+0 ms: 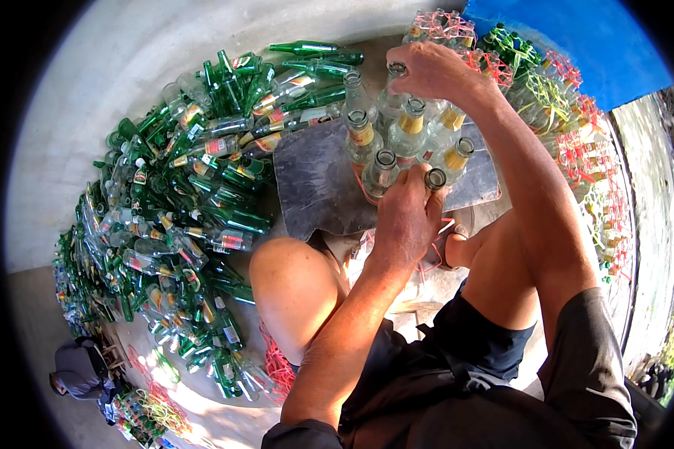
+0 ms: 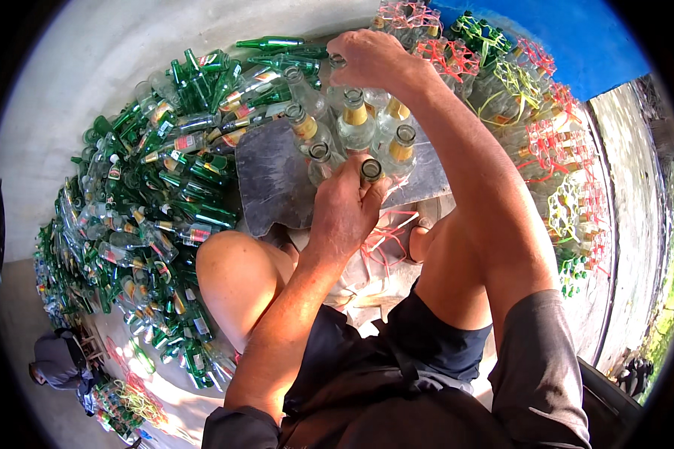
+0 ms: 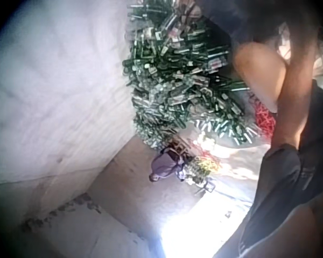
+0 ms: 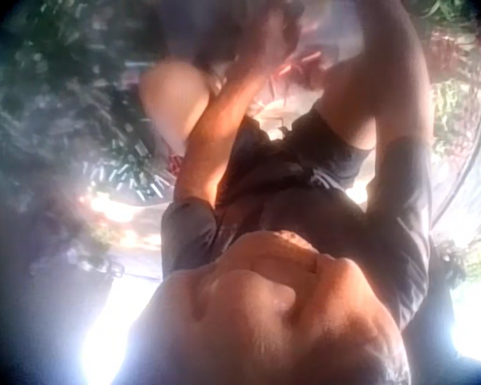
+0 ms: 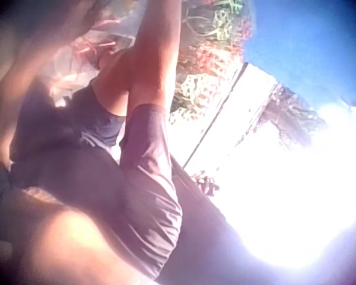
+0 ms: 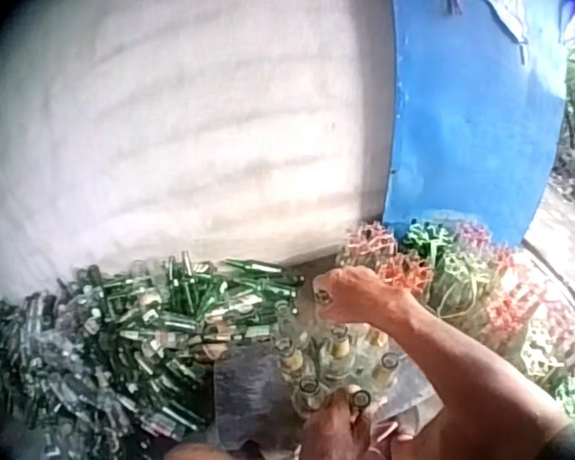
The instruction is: The person uses pink plastic straps to bundle glass bottles together, looping the straps around the necks and tying them.
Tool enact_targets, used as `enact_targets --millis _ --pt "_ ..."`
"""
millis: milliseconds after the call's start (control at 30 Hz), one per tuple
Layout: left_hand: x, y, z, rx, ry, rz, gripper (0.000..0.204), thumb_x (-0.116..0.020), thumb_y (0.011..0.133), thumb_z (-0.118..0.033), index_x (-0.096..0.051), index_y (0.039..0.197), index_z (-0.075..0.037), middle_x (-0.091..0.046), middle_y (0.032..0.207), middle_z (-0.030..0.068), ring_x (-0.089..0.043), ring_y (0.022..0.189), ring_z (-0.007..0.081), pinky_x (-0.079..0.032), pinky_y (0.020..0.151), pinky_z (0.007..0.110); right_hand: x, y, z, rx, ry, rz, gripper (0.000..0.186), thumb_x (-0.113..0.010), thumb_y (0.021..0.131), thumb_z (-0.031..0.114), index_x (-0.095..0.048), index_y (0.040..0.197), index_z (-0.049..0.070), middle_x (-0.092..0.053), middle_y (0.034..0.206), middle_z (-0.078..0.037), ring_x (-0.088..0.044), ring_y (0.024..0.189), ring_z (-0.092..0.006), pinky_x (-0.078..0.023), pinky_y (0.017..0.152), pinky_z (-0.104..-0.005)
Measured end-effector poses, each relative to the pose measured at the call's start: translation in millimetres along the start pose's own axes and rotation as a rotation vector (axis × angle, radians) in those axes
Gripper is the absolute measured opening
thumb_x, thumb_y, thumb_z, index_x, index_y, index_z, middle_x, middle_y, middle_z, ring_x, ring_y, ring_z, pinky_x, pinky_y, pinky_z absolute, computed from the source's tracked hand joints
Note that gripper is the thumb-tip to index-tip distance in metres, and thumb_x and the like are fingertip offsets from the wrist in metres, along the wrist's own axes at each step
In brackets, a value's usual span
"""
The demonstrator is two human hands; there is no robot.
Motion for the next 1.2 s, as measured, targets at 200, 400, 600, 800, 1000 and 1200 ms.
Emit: enact_targets --millis 200,400,600,800,1000,1200 --pt "0.1 -0.6 2.7 0.004 0.0 0.002 0.032 -0.075 0.092 -0.009 -0.059 0.118 0.004 -0.068 0.101 0.0254 -0.069 0.092 0.0467 -0.054 0.078 0.052 1.1 -0.2 3.8 -0.003 -0.005 -0.03 0.038 -0.079 0.08 0.035 -0.069 0.105 0.008 -0.073 0.086 -0.02 -0.072 0.09 -0.0423 -0.057 0.081 -0.0534" --pt "0.5 -0.6 0.3 0.002 0.003 -0.007 0.033 -0.075 0.092 -0.009 -0.06 0.118 0.005 -0.068 0.1 0.0253 -0.069 0.092 0.0466 -0.055 0.078 0.051 0.7 0.9 0.4 0.004 -0.003 -0.076 0.038 -0.08 0.079 0.034 -0.067 0.102 0.007 -0.072 0.085 -0.021 -0.071 0.089 -0.0435 -0.056 0.079 -0.0546" --pt "1.2 -0.8 1.4 0.016 -0.018 -0.007 0.035 -0.076 0.091 -0.007 -0.06 0.119 0.006 -0.069 0.101 0.0261 -0.069 0.093 0.047 -0.055 0.079 0.051 0.7 1.2 3.6 0.015 -0.022 -0.088 0.038 -0.079 0.079 0.034 -0.066 0.103 0.007 -0.072 0.084 -0.021 -0.071 0.088 -0.044 -0.056 0.078 -0.0553" --pt "0.7 0.1 2.4 0.029 -0.024 -0.003 0.034 -0.075 0.091 -0.006 -0.06 0.118 0.006 -0.069 0.101 0.026 -0.069 0.092 0.047 -0.055 0.078 0.051 -2.0 2.8 0.9 -0.018 -0.028 -0.083 0.038 -0.079 0.079 0.034 -0.067 0.105 0.008 -0.072 0.085 -0.021 -0.071 0.089 -0.0434 -0.056 0.079 -0.0552" --pt "0.8 0.3 0.2 0.016 -0.029 -0.007 0.03 -0.075 0.091 -0.005 -0.06 0.115 0.004 -0.069 0.1 0.0249 -0.069 0.091 0.0468 -0.055 0.076 0.051 -1.4 1.5 -1.0 -0.007 -0.039 -0.097 0.038 -0.078 0.08 0.033 -0.067 0.106 0.008 -0.072 0.085 -0.021 -0.072 0.09 -0.0424 -0.056 0.079 -0.0543" --pt "1.8 -1.5 3.5 0.04 -0.028 -0.005 0.03 -0.075 0.091 -0.006 -0.06 0.115 0.003 -0.069 0.1 0.0248 -0.069 0.091 0.0472 -0.054 0.076 0.052 -2.1 0.5 0.5 0.006 -0.032 -0.113 0.038 -0.076 0.082 0.033 -0.068 0.11 0.008 -0.073 0.084 -0.02 -0.072 0.087 -0.0417 -0.057 0.079 -0.0532"
Point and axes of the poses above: each hand's wrist, its own y-axis towards the middle knuckle, its own x-axis out of the back of the hand, z = x × y, the point moved 10 cm from there along y, towards the middle knuckle
